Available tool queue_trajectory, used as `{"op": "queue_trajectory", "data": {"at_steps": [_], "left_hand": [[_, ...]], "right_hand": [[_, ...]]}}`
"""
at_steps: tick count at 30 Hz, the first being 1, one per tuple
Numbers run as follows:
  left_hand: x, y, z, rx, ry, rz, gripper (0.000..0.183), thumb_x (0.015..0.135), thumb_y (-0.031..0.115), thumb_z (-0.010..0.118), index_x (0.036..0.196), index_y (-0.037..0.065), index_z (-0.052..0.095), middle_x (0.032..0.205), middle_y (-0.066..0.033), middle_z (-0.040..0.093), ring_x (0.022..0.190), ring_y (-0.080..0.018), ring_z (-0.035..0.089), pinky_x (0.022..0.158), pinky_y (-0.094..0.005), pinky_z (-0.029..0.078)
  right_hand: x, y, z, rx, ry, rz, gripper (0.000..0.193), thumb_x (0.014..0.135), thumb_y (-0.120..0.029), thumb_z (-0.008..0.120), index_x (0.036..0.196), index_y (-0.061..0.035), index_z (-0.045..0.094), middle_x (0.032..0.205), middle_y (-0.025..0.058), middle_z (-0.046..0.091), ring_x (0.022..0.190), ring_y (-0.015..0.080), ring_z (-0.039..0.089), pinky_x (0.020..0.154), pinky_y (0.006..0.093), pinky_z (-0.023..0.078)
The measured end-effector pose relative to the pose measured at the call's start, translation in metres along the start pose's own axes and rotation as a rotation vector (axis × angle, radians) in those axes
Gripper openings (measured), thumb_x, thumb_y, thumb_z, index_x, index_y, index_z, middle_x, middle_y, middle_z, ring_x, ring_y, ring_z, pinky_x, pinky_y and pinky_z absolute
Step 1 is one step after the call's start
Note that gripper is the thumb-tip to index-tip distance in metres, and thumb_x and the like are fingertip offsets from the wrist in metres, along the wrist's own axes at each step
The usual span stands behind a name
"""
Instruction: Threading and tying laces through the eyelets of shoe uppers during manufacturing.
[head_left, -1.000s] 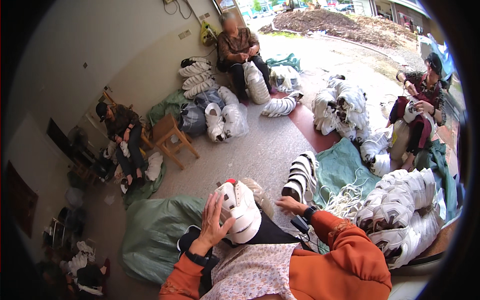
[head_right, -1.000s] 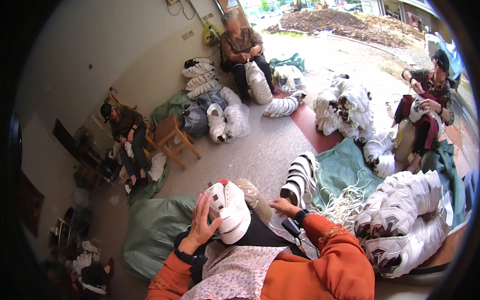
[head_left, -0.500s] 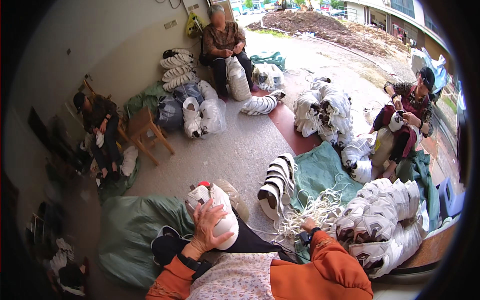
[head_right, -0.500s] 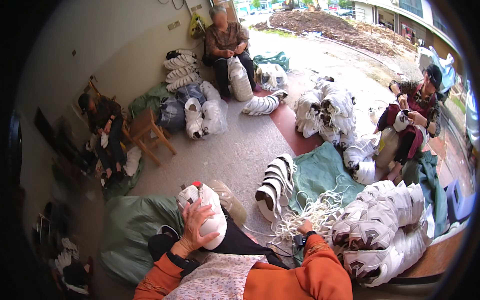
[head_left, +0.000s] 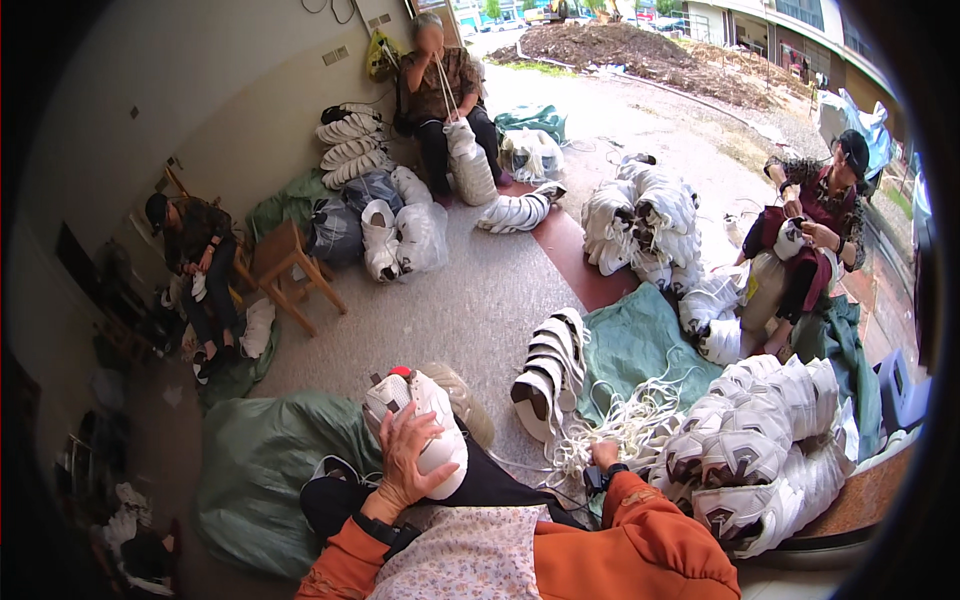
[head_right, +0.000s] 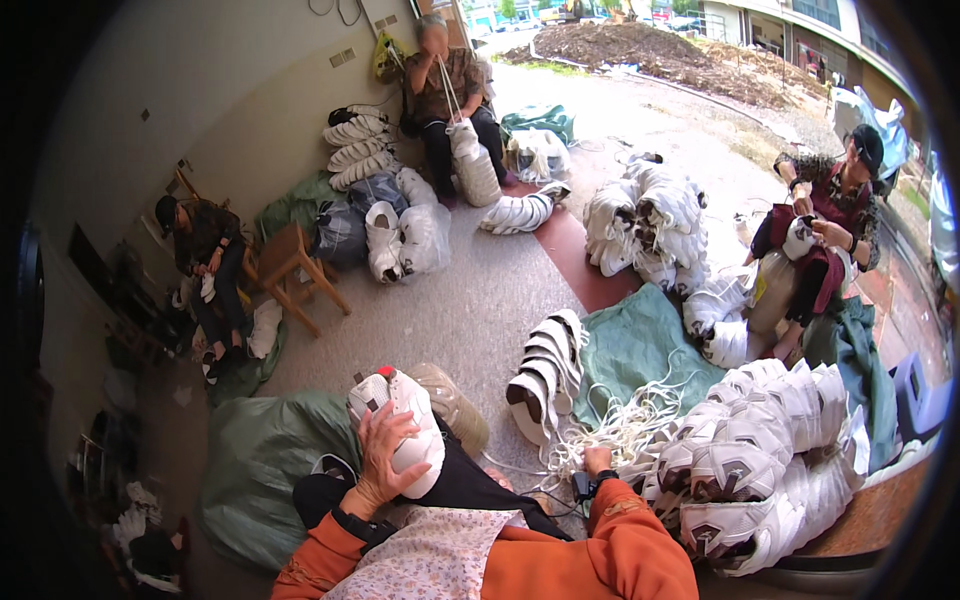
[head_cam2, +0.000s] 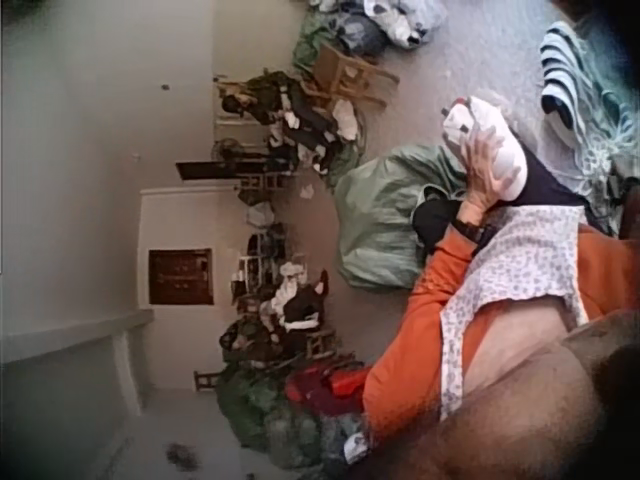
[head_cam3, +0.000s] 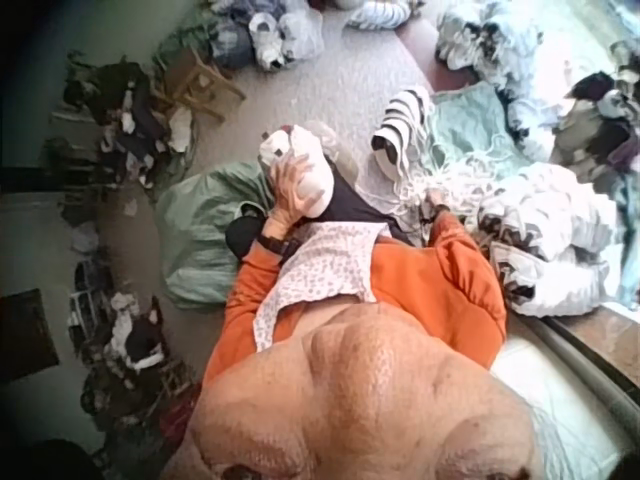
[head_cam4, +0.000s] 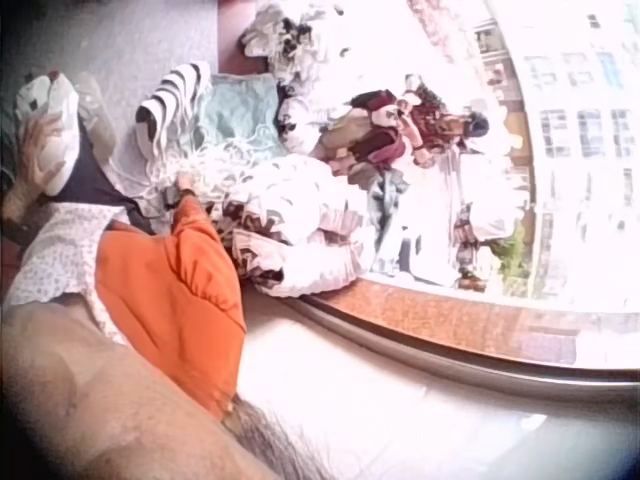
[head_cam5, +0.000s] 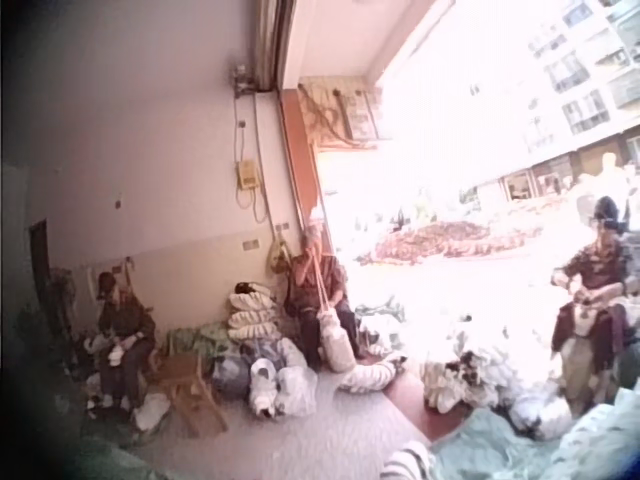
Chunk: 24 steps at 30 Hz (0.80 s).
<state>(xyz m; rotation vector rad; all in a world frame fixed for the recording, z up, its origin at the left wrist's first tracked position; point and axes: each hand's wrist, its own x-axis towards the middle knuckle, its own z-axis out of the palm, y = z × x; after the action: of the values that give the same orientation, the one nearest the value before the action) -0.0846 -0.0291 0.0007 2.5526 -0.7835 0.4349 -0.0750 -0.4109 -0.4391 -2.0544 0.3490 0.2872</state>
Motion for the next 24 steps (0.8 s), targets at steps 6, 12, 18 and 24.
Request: {"op": "queue_trajectory", "data": {"at_steps": [6,12,18,24], "left_hand": [[-0.004,-0.004,0.003,-0.033,0.035,-0.003,0.055,0.074,0.053,0.067,0.111,0.012,0.059,0.125,-0.0087,0.055,0.132,-0.0317,0.036,0.112,-0.0515,0.01],[-0.004,-0.007,-0.004,-0.081,0.015,0.001,0.055,0.074,0.052,0.069,0.113,0.014,0.06,0.125,-0.0088,0.055,0.133,-0.0311,0.035,0.112,-0.0519,0.009],[0.008,0.015,-0.053,-0.495,-0.188,-0.188,0.066,0.078,0.037,0.072,0.134,0.013,0.046,0.132,-0.0129,0.048,0.132,-0.03,0.035,0.11,-0.0446,0.023],[0.009,0.055,-0.083,-1.09,-0.259,-0.284,0.054,0.085,0.021,0.069,0.13,0.001,0.046,0.121,-0.0115,0.055,0.11,-0.02,0.05,0.097,-0.0335,0.039]], "right_hand": [[0.013,-0.08,-0.05,0.859,0.354,0.325,0.017,0.086,-0.024,0.056,0.08,-0.0098,0.063,0.063,0.0018,0.053,0.047,0.014,0.049,0.039,0.0292,0.039],[-0.048,-0.306,-0.135,0.951,0.403,-0.288,0.026,0.096,-0.028,0.053,0.097,-0.0031,0.062,0.077,0.0038,0.063,0.051,0.0089,0.054,0.044,0.022,0.039],[-0.177,-0.48,-0.162,0.559,-0.286,-0.747,0.026,0.099,-0.024,0.049,0.111,-0.0049,0.062,0.076,0.0005,0.062,0.056,0.0041,0.052,0.05,0.0188,0.043],[-0.253,-0.531,-0.127,0.511,-1.143,-0.731,0.033,0.1,-0.025,0.049,0.129,-0.0104,0.053,0.076,-0.0028,0.057,0.058,0.0016,0.045,0.047,0.0175,0.036]]}}
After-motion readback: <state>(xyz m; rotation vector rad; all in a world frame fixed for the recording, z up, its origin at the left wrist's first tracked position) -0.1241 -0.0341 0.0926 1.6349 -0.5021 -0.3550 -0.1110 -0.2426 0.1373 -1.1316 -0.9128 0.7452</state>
